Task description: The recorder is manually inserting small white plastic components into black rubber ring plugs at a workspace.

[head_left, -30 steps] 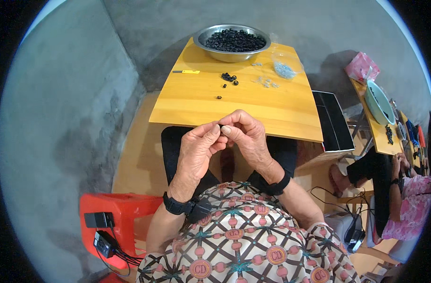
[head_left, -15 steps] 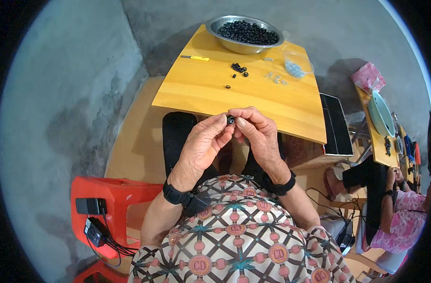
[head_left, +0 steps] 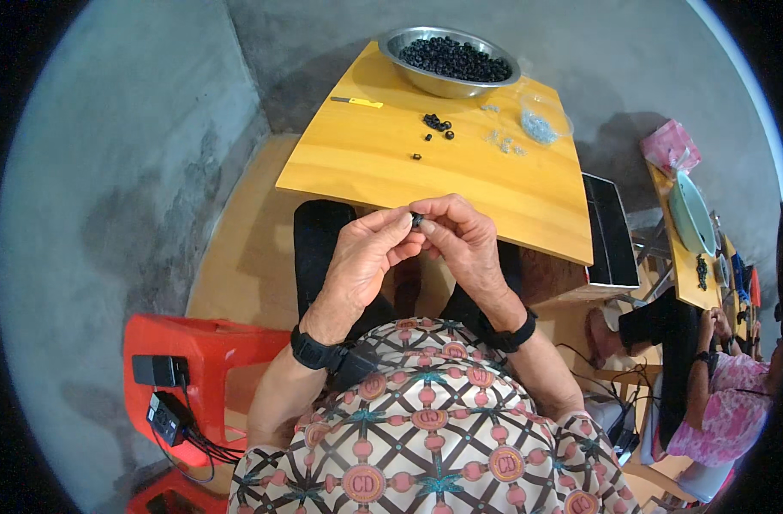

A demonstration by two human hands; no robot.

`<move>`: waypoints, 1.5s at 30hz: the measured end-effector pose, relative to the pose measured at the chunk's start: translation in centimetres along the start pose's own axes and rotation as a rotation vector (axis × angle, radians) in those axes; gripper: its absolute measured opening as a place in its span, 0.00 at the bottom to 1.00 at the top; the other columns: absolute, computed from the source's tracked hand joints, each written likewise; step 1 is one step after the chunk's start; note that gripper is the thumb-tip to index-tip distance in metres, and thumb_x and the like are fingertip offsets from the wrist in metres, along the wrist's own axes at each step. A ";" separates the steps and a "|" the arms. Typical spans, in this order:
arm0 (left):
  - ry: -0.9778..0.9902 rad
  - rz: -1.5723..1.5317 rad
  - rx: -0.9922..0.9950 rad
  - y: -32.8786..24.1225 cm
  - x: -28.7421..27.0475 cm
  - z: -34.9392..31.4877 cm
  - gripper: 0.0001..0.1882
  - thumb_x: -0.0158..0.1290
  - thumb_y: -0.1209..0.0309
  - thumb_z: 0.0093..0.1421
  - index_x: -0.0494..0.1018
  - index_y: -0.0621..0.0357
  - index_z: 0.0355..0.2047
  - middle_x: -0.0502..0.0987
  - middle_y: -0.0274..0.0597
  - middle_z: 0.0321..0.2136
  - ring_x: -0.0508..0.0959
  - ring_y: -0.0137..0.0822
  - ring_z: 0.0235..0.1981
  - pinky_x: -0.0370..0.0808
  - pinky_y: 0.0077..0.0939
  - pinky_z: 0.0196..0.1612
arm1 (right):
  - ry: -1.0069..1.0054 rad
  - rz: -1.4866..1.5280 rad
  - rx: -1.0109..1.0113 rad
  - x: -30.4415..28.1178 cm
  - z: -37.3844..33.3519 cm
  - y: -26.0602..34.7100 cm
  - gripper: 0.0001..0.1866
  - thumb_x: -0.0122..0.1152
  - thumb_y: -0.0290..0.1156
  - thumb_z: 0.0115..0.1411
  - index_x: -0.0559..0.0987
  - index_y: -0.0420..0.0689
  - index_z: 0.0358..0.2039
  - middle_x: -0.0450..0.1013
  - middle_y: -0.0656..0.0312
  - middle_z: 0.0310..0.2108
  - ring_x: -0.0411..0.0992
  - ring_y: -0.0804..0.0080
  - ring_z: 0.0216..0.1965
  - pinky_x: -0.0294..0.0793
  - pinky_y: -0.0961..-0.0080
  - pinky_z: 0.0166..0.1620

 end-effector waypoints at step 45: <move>-0.018 -0.412 -0.022 -1.8 -4.0 -2.7 0.14 0.52 0.75 0.60 0.70 0.67 0.46 0.76 0.47 0.36 0.78 0.29 0.33 0.79 0.13 0.36 | 0.103 0.072 0.229 1.6 2.8 -0.6 0.11 0.53 0.25 0.60 0.75 0.39 0.43 0.76 0.60 0.31 0.74 0.77 0.25 0.71 0.85 0.24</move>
Point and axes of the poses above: each hand's wrist, its own z-axis towards the middle knuckle, its own x-axis out of the palm, y = z × x, the point moved 10 cm from there along z, towards the middle knuckle
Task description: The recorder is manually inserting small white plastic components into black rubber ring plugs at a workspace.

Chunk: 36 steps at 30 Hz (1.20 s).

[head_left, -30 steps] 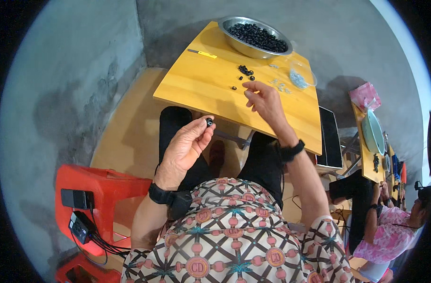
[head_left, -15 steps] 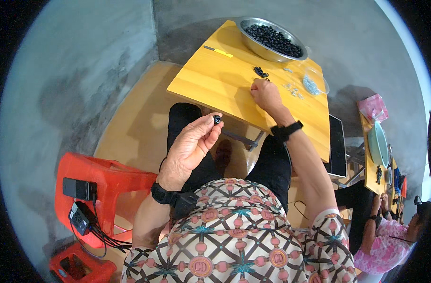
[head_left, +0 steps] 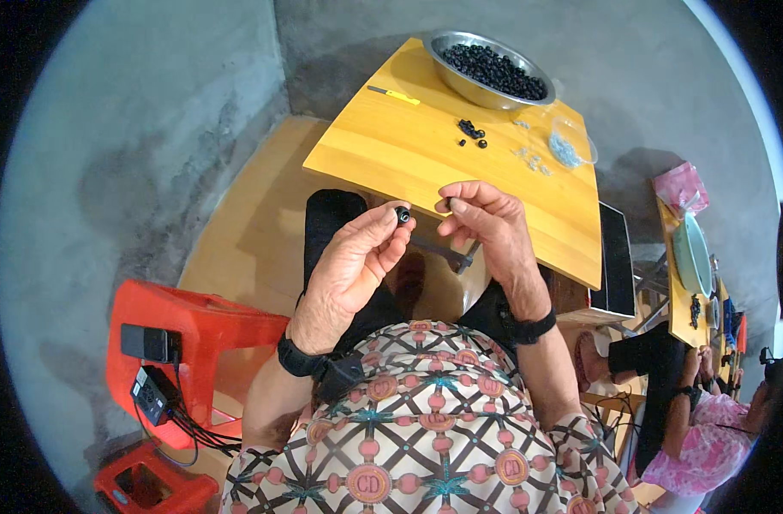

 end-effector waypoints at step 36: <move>0.044 0.229 0.096 -0.5 4.5 0.6 0.13 0.51 0.73 0.60 0.71 0.64 0.45 0.77 0.38 0.35 0.78 0.25 0.33 0.78 0.14 0.37 | -0.118 -0.057 -0.250 1.2 -3.4 3.4 0.06 0.59 0.25 0.57 0.77 0.39 0.35 0.75 0.66 0.25 0.71 0.85 0.23 0.70 0.88 0.25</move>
Point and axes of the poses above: each hand's wrist, its own z-axis towards the middle knuckle, its own x-axis out of the palm, y = z × x, the point moved 10 cm from there along z, towards the middle knuckle
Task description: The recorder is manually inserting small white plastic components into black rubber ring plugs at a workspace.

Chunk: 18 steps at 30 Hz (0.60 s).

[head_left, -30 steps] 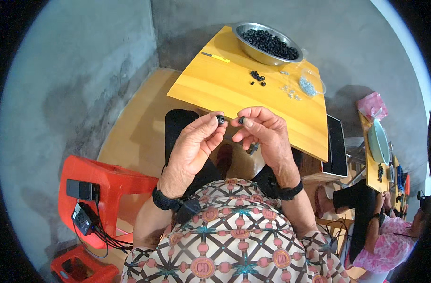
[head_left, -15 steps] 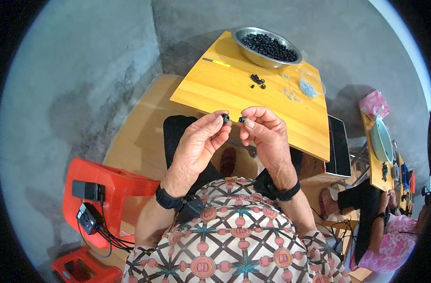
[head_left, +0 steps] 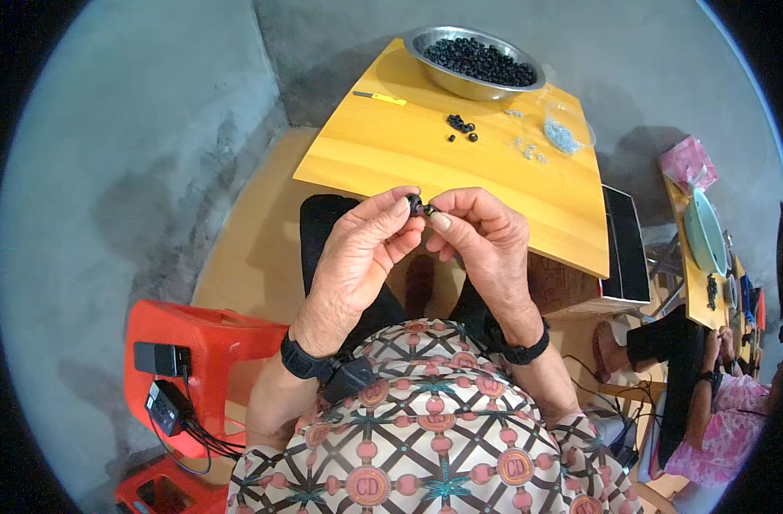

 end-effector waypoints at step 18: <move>-0.053 0.414 0.076 0.4 0.6 0.9 0.12 0.53 0.75 0.59 0.73 0.65 0.44 0.79 0.43 0.31 0.79 0.28 0.28 0.78 0.19 0.34 | -0.092 -0.137 -0.092 -2.2 -0.6 -1.0 0.02 0.61 0.21 0.54 0.78 0.39 0.30 0.75 0.66 0.22 0.71 0.85 0.23 0.72 0.87 0.26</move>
Point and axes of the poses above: each hand's wrist, its own z-axis towards the middle knuckle, its own x-axis out of the palm, y = z × x, the point moved 10 cm from there along z, towards the middle knuckle
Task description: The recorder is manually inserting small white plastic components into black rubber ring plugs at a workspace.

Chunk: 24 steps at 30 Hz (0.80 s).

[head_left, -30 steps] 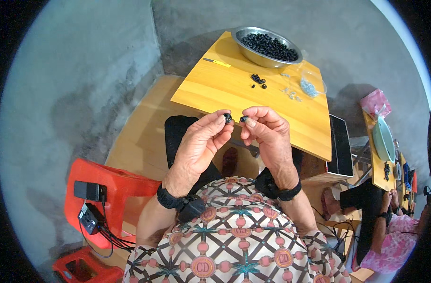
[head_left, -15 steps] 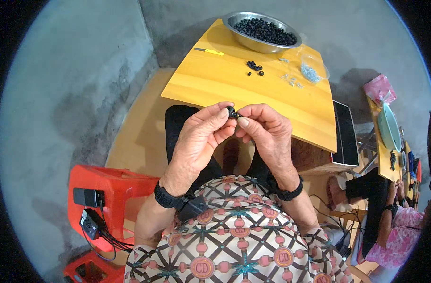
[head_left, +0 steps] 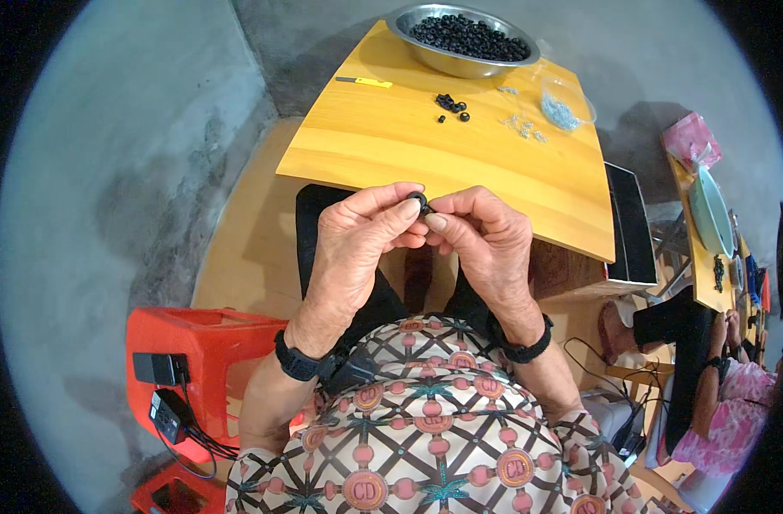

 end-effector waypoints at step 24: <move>0.018 0.094 -0.036 0.6 0.7 -0.9 0.11 0.55 0.73 0.59 0.75 0.65 0.41 0.79 0.43 0.29 0.79 0.28 0.26 0.77 0.17 0.30 | 0.122 0.237 -0.020 -0.3 -1.2 -0.8 0.05 0.63 0.22 0.53 0.76 0.37 0.29 0.75 0.64 0.26 0.71 0.83 0.29 0.73 0.83 0.35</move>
Point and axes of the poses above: each hand's wrist, its own z-axis towards the middle knuckle, its own x-axis out of the palm, y = z × x, the point moved 10 cm from there along z, towards the middle knuckle
